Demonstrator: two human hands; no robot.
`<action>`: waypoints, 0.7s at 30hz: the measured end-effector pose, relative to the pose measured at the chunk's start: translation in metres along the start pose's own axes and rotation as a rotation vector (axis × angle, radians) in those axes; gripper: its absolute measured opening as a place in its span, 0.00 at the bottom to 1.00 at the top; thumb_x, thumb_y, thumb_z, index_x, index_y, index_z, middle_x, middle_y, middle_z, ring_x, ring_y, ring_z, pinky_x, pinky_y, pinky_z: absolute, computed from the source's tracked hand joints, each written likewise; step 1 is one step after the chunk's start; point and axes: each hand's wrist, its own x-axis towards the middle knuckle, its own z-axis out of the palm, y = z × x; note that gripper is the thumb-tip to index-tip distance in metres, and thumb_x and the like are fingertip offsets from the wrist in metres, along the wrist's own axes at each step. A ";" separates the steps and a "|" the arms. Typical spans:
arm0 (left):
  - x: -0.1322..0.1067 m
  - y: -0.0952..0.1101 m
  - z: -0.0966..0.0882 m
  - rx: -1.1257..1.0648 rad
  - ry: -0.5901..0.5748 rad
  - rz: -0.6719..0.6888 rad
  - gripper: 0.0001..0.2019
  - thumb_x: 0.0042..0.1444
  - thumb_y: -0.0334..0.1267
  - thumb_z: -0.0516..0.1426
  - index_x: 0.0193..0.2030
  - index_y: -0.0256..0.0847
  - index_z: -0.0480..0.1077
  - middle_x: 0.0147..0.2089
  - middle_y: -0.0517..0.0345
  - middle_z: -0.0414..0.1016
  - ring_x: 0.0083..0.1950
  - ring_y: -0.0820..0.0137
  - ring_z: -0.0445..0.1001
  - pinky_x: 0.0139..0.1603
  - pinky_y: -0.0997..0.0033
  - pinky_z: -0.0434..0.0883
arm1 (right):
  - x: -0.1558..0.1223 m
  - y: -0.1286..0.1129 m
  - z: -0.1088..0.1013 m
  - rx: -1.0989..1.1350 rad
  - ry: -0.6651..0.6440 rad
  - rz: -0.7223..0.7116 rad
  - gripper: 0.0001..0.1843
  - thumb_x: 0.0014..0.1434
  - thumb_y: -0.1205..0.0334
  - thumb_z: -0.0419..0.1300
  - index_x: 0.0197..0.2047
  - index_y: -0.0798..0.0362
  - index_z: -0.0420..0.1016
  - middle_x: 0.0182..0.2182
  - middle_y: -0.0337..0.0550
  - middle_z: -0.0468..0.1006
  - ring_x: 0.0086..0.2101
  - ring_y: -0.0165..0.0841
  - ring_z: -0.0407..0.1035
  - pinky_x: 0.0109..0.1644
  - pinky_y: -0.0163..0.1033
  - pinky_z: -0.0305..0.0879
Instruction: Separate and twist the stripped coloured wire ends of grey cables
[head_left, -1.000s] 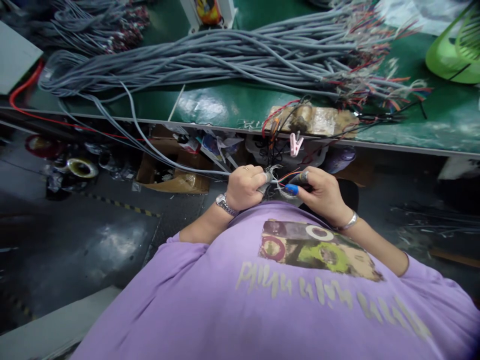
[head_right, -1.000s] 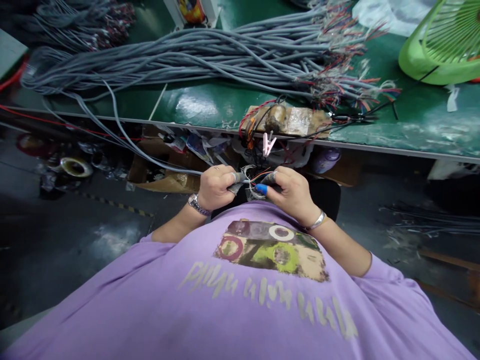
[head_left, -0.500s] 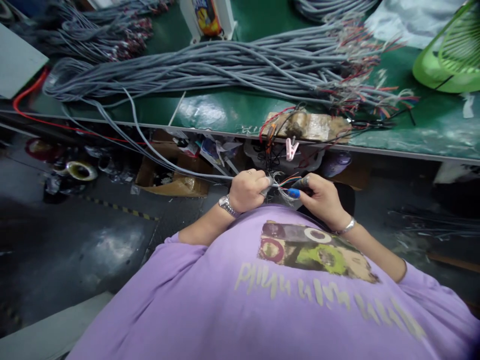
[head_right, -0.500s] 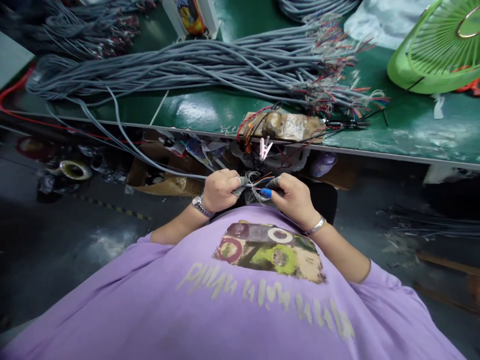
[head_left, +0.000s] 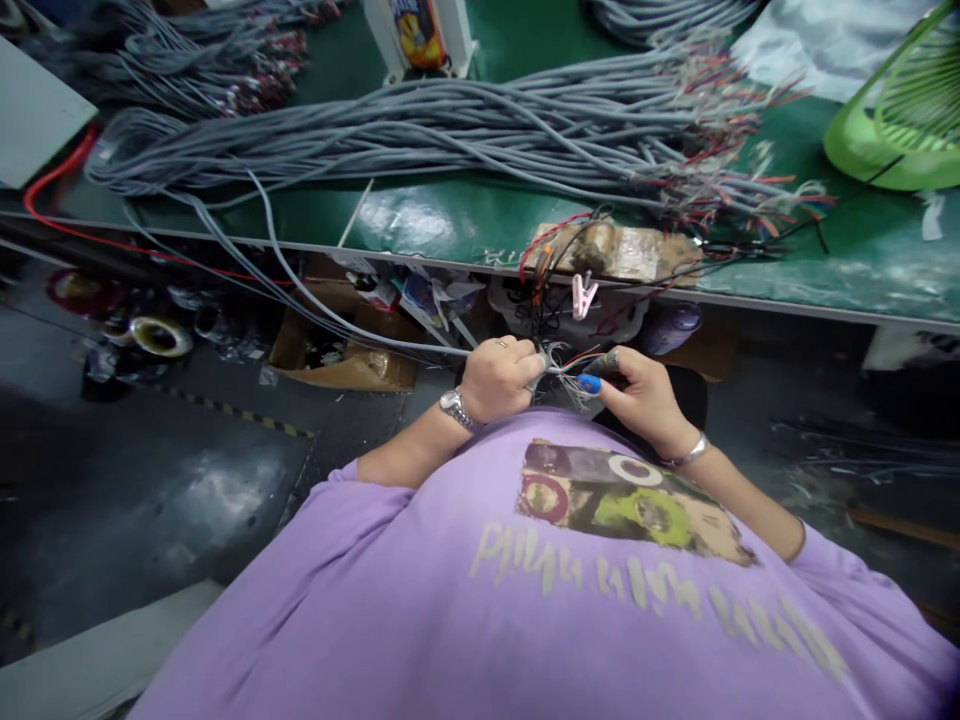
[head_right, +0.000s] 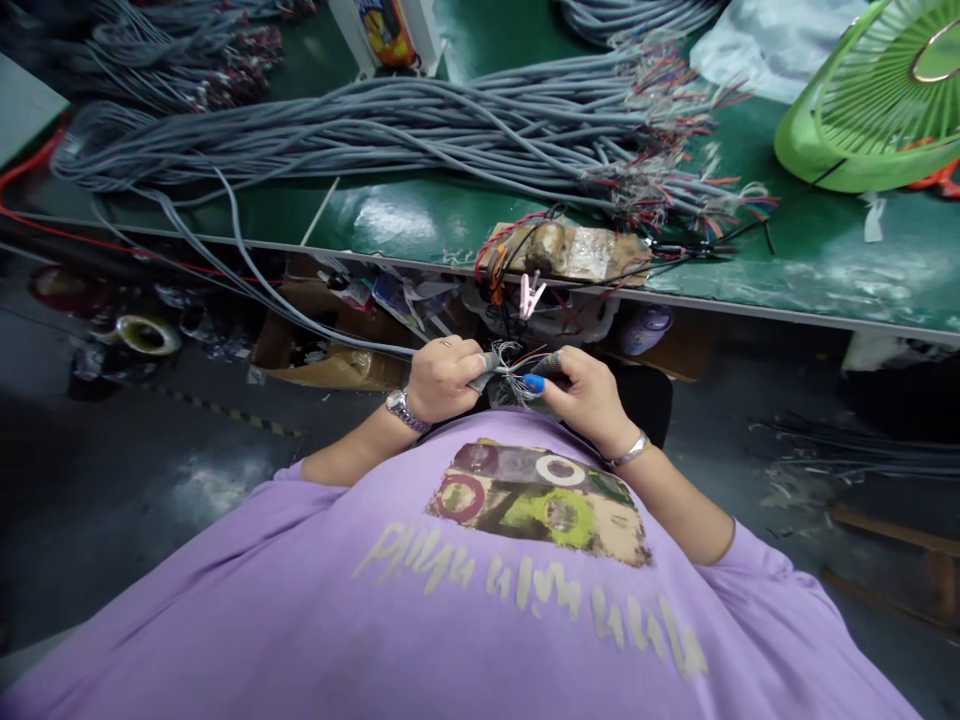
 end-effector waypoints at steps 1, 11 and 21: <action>0.000 0.000 0.000 -0.001 -0.019 0.004 0.07 0.56 0.31 0.53 0.33 0.40 0.73 0.31 0.53 0.72 0.33 0.66 0.65 0.34 0.64 0.58 | 0.000 0.000 0.001 0.040 -0.007 0.008 0.11 0.61 0.53 0.65 0.35 0.52 0.78 0.31 0.43 0.77 0.32 0.33 0.69 0.37 0.39 0.64; 0.000 0.002 -0.013 -0.117 -0.249 0.055 0.13 0.60 0.38 0.52 0.44 0.37 0.75 0.39 0.48 0.75 0.38 0.64 0.68 0.39 0.61 0.62 | 0.005 -0.002 0.009 0.193 0.011 0.076 0.08 0.59 0.56 0.66 0.34 0.52 0.80 0.31 0.41 0.80 0.31 0.33 0.72 0.37 0.39 0.68; -0.003 -0.028 0.003 0.072 -0.605 -0.503 0.10 0.55 0.31 0.53 0.37 0.36 0.77 0.37 0.44 0.77 0.38 0.58 0.75 0.35 0.62 0.64 | -0.002 -0.034 -0.011 0.487 -0.247 -0.129 0.15 0.59 0.51 0.66 0.28 0.52 0.75 0.25 0.40 0.73 0.27 0.30 0.66 0.31 0.36 0.63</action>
